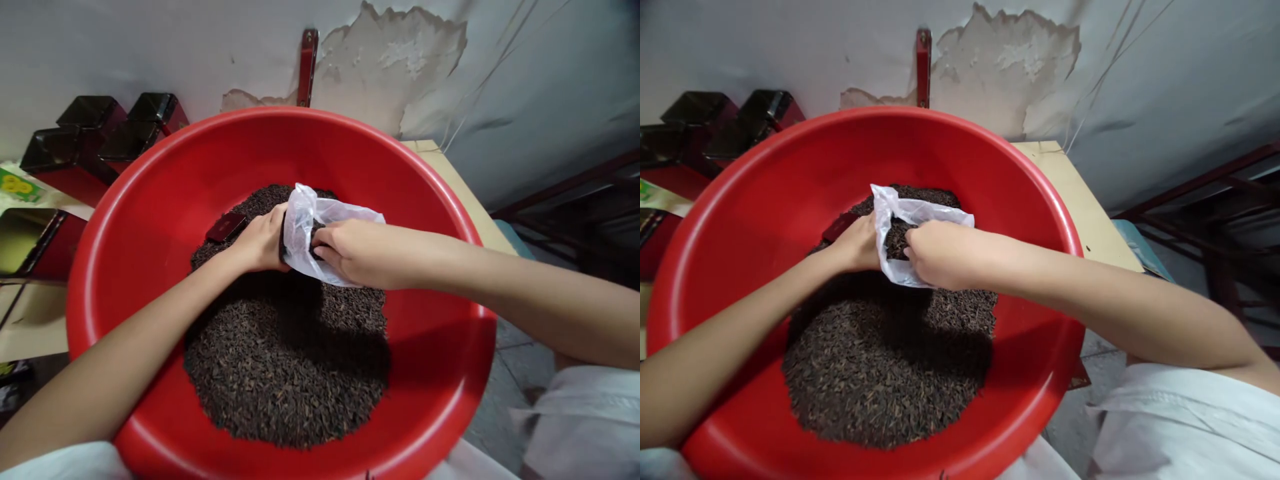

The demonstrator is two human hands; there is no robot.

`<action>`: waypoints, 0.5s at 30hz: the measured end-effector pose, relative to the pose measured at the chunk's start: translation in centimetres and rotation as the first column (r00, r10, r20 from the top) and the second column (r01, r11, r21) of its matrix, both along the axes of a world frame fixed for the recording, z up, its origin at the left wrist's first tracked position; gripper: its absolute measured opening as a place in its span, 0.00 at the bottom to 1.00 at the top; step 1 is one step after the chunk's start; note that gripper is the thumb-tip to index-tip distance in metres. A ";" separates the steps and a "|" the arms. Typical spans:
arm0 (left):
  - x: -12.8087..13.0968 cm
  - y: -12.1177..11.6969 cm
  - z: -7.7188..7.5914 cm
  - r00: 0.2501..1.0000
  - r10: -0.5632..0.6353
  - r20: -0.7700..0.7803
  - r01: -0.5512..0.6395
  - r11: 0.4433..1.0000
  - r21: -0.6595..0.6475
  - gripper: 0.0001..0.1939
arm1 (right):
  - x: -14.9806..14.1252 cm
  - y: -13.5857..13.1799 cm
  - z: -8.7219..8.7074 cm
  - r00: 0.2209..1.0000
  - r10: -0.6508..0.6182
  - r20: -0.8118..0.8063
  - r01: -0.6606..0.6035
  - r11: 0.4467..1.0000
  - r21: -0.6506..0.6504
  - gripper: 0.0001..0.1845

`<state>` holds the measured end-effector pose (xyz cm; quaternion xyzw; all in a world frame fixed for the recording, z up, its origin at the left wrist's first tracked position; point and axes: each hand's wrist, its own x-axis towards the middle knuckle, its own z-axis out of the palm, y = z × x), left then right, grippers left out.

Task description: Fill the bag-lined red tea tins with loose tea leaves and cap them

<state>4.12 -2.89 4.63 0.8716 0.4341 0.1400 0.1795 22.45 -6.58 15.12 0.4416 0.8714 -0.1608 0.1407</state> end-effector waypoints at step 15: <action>-0.1 0.1 0.1 0.999 0.037 -0.012 -0.037 0.999 -0.028 0.49 | -1.5 3.4 1.1 0.992 -0.062 0.109 0.079 0.983 -0.167 0.16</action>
